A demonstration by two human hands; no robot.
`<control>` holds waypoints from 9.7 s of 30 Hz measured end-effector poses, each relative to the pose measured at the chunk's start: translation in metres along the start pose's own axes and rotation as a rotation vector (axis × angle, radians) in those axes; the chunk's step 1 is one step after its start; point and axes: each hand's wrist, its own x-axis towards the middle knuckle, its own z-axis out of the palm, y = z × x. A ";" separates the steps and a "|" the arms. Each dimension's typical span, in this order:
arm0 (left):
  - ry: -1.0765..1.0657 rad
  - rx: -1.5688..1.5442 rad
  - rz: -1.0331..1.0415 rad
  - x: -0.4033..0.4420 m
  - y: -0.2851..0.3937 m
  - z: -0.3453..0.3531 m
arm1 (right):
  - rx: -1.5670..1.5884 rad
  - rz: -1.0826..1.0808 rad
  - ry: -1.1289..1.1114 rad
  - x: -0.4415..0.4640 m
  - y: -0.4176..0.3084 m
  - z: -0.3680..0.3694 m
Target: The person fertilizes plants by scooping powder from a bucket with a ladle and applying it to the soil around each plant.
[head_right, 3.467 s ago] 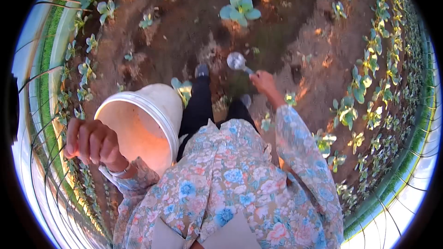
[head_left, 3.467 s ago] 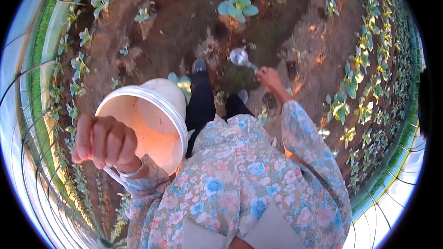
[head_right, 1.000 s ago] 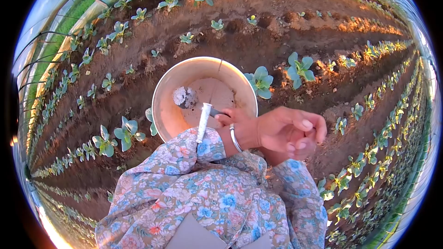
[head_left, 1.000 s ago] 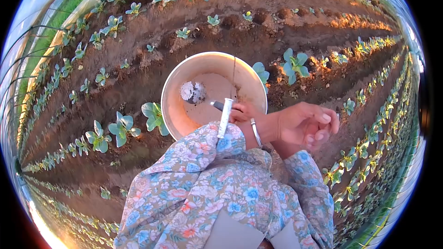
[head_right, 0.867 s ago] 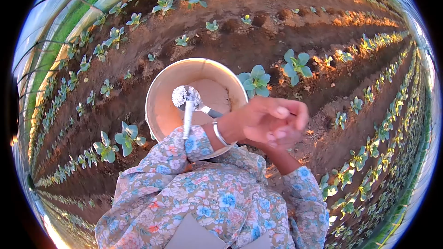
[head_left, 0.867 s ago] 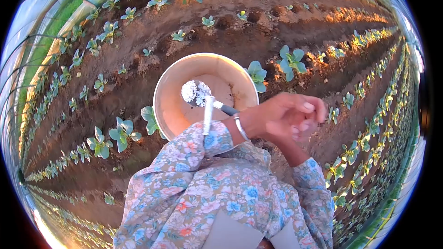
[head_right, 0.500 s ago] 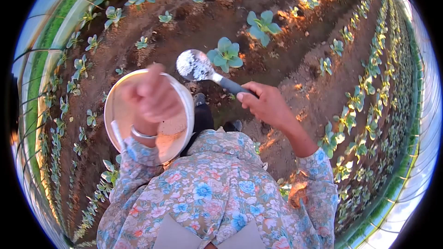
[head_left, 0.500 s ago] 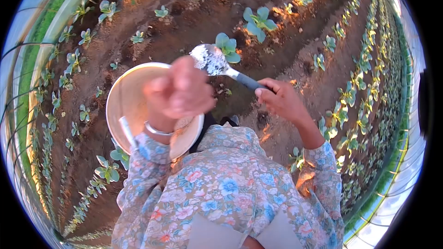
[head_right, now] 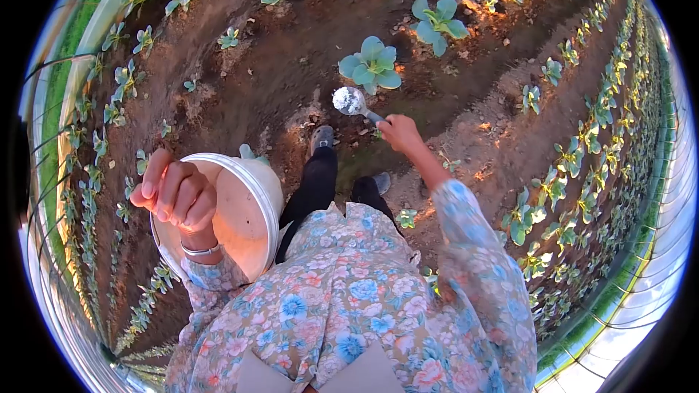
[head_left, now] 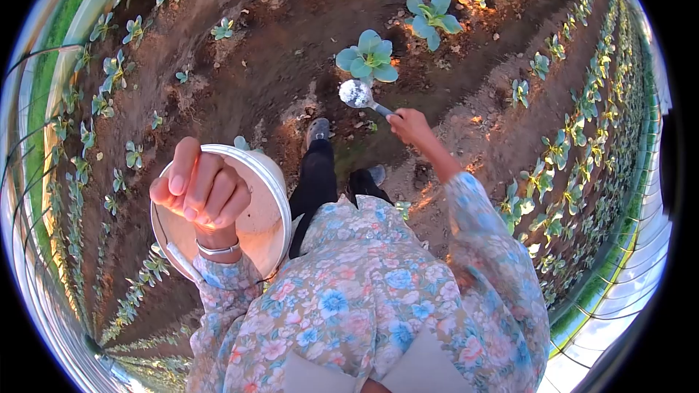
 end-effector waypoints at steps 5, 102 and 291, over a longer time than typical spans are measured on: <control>0.033 0.002 0.027 -0.013 0.000 0.011 | -0.145 0.051 0.055 0.061 0.078 0.071; 0.096 -0.324 -0.459 0.420 -0.456 -0.092 | -0.678 -0.678 -0.187 0.121 0.056 -0.142; -0.468 0.149 -1.898 0.689 -0.528 -0.232 | 1.203 -0.431 -0.174 0.206 0.141 -0.653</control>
